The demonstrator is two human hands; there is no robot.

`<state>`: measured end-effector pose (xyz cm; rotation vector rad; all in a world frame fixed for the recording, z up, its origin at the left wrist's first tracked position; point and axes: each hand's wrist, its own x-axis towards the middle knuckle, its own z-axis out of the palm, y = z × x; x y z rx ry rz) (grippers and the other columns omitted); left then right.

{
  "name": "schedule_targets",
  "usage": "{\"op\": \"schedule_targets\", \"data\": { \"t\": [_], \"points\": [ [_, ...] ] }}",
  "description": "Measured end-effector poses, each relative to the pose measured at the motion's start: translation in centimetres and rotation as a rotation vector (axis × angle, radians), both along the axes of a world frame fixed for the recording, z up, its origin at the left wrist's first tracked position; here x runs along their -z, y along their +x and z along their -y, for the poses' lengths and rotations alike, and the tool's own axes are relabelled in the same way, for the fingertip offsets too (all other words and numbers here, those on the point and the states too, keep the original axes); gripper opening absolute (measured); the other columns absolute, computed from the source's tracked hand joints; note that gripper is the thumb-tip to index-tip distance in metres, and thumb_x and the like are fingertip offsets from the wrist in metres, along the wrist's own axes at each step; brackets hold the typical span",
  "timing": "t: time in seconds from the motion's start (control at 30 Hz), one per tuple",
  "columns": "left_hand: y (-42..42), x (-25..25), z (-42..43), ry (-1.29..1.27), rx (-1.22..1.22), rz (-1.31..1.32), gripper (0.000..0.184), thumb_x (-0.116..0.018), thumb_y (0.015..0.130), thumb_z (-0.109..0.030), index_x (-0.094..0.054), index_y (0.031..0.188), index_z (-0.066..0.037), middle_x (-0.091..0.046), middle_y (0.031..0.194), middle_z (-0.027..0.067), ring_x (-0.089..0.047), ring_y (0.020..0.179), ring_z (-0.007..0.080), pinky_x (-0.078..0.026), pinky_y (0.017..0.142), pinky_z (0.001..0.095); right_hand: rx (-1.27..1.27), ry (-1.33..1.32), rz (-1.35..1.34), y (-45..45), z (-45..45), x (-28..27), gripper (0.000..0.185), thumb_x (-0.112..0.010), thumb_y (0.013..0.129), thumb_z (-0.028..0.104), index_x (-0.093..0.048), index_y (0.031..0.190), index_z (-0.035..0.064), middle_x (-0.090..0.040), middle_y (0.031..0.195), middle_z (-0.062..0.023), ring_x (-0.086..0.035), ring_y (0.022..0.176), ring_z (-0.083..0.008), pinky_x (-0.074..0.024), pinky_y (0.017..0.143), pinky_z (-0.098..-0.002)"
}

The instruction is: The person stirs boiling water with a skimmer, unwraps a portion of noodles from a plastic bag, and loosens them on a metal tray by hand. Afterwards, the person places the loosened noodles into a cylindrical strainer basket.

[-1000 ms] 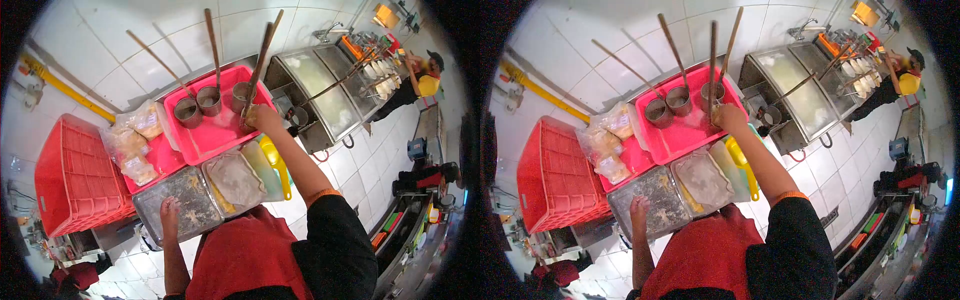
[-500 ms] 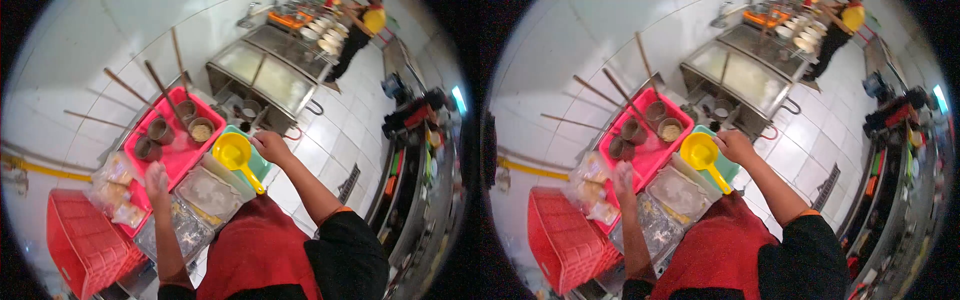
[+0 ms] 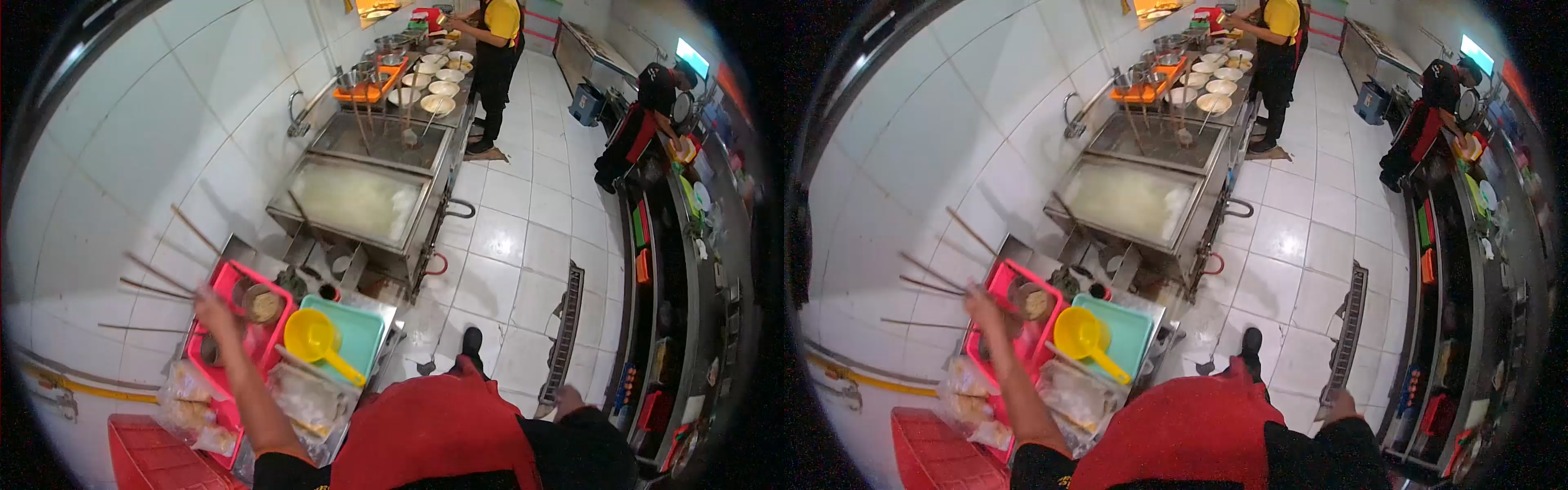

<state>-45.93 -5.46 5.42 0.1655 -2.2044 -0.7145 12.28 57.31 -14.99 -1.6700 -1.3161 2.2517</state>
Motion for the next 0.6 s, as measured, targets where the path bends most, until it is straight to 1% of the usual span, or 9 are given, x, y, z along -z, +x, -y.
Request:
{"op": "schedule_targets", "data": {
  "t": [0.03, 0.1, 0.13, 0.23, 0.3, 0.33, 0.37, 0.43, 0.6],
  "points": [
    [-0.3, -0.9, 0.5, -0.064, 0.021, -0.076, 0.052, -0.047, 0.100, -0.042, -0.042, 0.066, -0.003, -0.041, 0.057, 0.0009, -0.039, 0.053, 0.0202, -0.036, 0.053, 0.0416, -0.251, 0.138, 0.114, 1.4, -2.8, 1.9, 0.021, -0.063, 0.075, 0.022, -0.066, 0.091, 0.0079, -0.060, 0.073, -0.0086, -0.062, 0.066, -0.0251, -0.0492, 0.061, -0.0401],
    [4.0, -10.1, -6.1, 0.597, 0.082, -0.033, 0.046, -0.047, 0.100, -0.039, -0.043, 0.066, -0.009, -0.041, 0.059, -0.0009, -0.036, 0.052, 0.0137, -0.032, 0.049, 0.0341, -0.872, 0.555, 0.256, 2.9, -7.8, 4.3, 0.026, -0.069, 0.069, 0.022, -0.066, 0.086, 0.0040, -0.063, 0.075, -0.0120, -0.064, 0.071, -0.0258, -0.0515, 0.066, -0.0387],
    [5.1, -13.3, -8.5, 0.610, 0.113, -0.091, 0.044, -0.047, 0.101, -0.039, -0.041, 0.066, -0.012, -0.039, 0.059, -0.0020, -0.034, 0.052, 0.0106, -0.029, 0.048, 0.0300, -0.877, 0.581, 0.185, 2.2, -9.6, 5.2, 0.028, -0.072, 0.065, 0.023, -0.067, 0.084, 0.0021, -0.065, 0.076, -0.0137, -0.065, 0.074, -0.0262, -0.0527, 0.068, -0.0380],
    [7.1, -19.6, -15.7, 0.744, 0.203, -0.219, 0.045, -0.047, 0.101, -0.039, -0.035, 0.064, -0.016, -0.033, 0.058, -0.0044, -0.029, 0.051, 0.0063, -0.022, 0.045, 0.0247, 0.062, -0.189, 0.168, -4.1, -15.9, 10.3, 0.020, -0.066, 0.082, 0.025, -0.067, 0.081, 0.0050, -0.065, 0.076, -0.0117, -0.066, 0.077, -0.0234, -0.0536, 0.068, -0.0394],
    [6.7, -20.7, -22.2, 0.816, 0.187, -0.245, 0.046, -0.047, 0.101, -0.039, -0.033, 0.064, -0.016, -0.031, 0.058, -0.0049, -0.027, 0.050, 0.0065, -0.021, 0.045, 0.0256, -0.930, 0.171, 0.697, -12.6, -25.9, 19.9, 0.032, -0.062, 0.088, 0.036, -0.068, 0.080, 0.0056, -0.067, 0.081, -0.0165, -0.066, 0.078, -0.0282, -0.0546, 0.072, -0.0445],
    [6.3, -21.2, -24.4, 0.872, 0.191, -0.269, 0.046, -0.046, 0.101, -0.040, -0.032, 0.063, -0.017, -0.028, 0.057, -0.0053, -0.024, 0.050, 0.0067, -0.019, 0.044, 0.0265, -1.404, 0.801, 0.621, -17.5, -27.7, 17.8, 0.036, -0.055, 0.092, 0.037, -0.068, 0.079, 0.0055, -0.067, 0.087, -0.0225, -0.067, 0.081, -0.0341, -0.0540, 0.073, -0.0467],
    [5.2, -19.7, -25.3, 0.944, 0.311, -0.227, 0.046, -0.045, 0.102, -0.039, -0.032, 0.063, -0.017, -0.026, 0.057, -0.0056, -0.022, 0.049, 0.0073, -0.018, 0.044, 0.0278, -1.553, 1.381, 0.300, -19.5, -31.6, 23.8, 0.027, -0.048, 0.088, 0.019, -0.065, 0.081, -0.0010, -0.065, 0.078, -0.0218, -0.064, 0.079, -0.0416, -0.0514, 0.073, -0.0492],
    [3.0, -16.7, -29.6, 0.883, 0.222, -0.136, 0.048, -0.042, 0.102, -0.041, -0.033, 0.061, -0.018, -0.030, 0.054, -0.0052, -0.026, 0.048, 0.0092, -0.021, 0.044, 0.0267, -1.534, 1.499, 0.224, -28.1, -35.7, 19.9, 0.020, -0.050, 0.083, 0.013, -0.064, 0.080, -0.0011, -0.066, 0.083, -0.0225, -0.064, 0.082, -0.0380, -0.0511, 0.071, -0.0486],
    [-5.6, -6.2, -38.5, 0.754, 0.097, 0.032, 0.051, -0.044, 0.101, -0.043, -0.041, 0.061, -0.013, -0.039, 0.054, -0.0039, -0.037, 0.049, 0.0092, -0.030, 0.047, 0.0297, -0.621, 0.812, 0.024, -41.4, -37.1, 10.8, 0.013, -0.062, 0.085, 0.014, -0.060, 0.083, 0.0017, -0.064, 0.072, -0.0113, -0.061, 0.062, -0.0197, -0.0490, 0.057, -0.0354]
  ]
}}
